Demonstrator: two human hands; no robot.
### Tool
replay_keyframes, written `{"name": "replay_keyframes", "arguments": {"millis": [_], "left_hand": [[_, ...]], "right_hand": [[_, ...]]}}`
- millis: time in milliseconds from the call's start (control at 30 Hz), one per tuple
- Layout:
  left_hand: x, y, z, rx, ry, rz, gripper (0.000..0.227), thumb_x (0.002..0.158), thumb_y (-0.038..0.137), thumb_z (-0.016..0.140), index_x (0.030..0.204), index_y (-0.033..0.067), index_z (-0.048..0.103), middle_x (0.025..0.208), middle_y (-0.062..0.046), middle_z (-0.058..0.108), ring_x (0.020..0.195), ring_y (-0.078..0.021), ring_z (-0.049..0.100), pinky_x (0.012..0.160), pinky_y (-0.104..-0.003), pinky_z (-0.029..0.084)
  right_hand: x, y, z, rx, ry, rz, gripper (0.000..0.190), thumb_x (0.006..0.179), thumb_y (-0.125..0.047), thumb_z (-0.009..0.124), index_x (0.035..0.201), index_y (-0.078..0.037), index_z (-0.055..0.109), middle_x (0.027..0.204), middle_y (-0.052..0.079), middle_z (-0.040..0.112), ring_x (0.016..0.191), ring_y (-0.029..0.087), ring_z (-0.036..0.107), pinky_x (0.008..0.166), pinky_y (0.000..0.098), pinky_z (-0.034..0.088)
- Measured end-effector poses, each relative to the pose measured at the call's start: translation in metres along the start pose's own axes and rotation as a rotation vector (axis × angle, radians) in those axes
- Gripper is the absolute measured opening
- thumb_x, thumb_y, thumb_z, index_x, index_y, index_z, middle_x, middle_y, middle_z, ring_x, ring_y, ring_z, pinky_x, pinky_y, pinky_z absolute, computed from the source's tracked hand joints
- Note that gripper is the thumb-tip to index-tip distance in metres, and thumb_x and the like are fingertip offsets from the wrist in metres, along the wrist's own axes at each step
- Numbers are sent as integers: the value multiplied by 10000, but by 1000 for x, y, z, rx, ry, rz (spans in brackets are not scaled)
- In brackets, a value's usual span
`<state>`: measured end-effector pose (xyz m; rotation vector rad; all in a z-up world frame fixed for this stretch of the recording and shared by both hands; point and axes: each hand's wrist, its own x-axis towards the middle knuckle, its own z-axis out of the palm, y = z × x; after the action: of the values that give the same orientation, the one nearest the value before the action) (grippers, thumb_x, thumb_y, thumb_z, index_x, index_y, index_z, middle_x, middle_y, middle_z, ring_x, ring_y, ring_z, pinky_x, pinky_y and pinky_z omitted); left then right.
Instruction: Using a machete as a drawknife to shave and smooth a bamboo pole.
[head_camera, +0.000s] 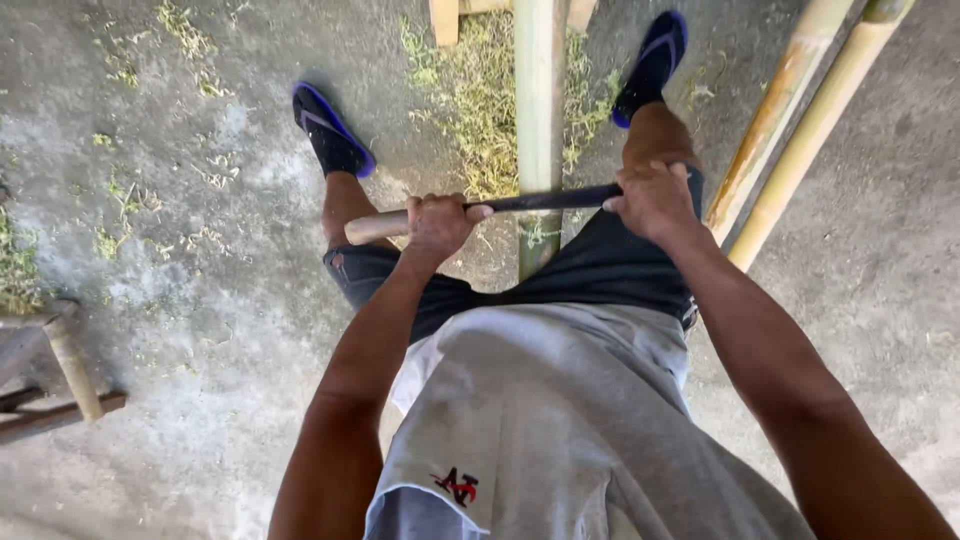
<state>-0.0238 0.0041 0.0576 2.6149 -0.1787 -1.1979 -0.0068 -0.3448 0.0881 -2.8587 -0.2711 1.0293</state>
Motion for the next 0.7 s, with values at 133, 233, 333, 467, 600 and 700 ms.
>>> {"name": "replay_keyframes", "arguments": {"millis": [133, 233, 333, 467, 600, 700], "left_hand": [[12, 16, -49, 86, 116, -46, 770, 967, 776, 306, 1026, 144, 742, 862, -90, 726, 930, -277, 660, 1045, -497, 365], [16, -3, -18, 60, 168, -7, 771, 961, 786, 337, 1007, 129, 738, 857, -120, 717, 955, -304, 662, 1023, -537, 346], [-3, -10, 22, 16, -16, 15, 743, 954, 763, 360, 984, 125, 738, 863, -130, 713, 958, -309, 681, 1031, -616, 298], [33, -42, 56, 54, 136, 48, 713, 967, 738, 352, 1072, 149, 741, 1030, -130, 743, 1025, -354, 680, 985, -622, 390], [11, -9, -25, 66, 83, -100, 759, 992, 785, 354, 1073, 138, 744, 1008, -140, 769, 975, -311, 736, 1138, -557, 396], [-8, -36, 27, 69, 48, 12, 759, 941, 773, 400, 995, 89, 725, 904, -150, 747, 932, -356, 690, 922, -614, 418]], "right_hand": [[15, 0, -31, 33, 153, -102, 294, 944, -386, 714, 1067, -119, 729, 1070, 131, 683, 1116, 320, 578, 1019, 495, 343], [22, -1, -22, 12, 108, -106, 325, 960, -401, 699, 1110, -113, 714, 1132, 155, 688, 1166, 339, 578, 1007, 504, 354], [0, 1, 12, 15, -182, -102, 367, 928, -428, 705, 1111, -109, 701, 1159, 165, 688, 1209, 331, 565, 966, 515, 361], [3, -13, -11, 48, -242, -107, 337, 901, -407, 711, 1107, -142, 716, 1126, 133, 705, 1191, 296, 590, 983, 499, 385], [31, -13, -43, 81, 98, -106, 277, 926, -371, 707, 1117, -173, 740, 1066, 117, 725, 1086, 331, 641, 983, 493, 426], [18, -4, 16, 256, -229, -221, 257, 931, -340, 665, 1148, -206, 699, 986, 91, 729, 974, 308, 683, 899, 503, 432]]}}
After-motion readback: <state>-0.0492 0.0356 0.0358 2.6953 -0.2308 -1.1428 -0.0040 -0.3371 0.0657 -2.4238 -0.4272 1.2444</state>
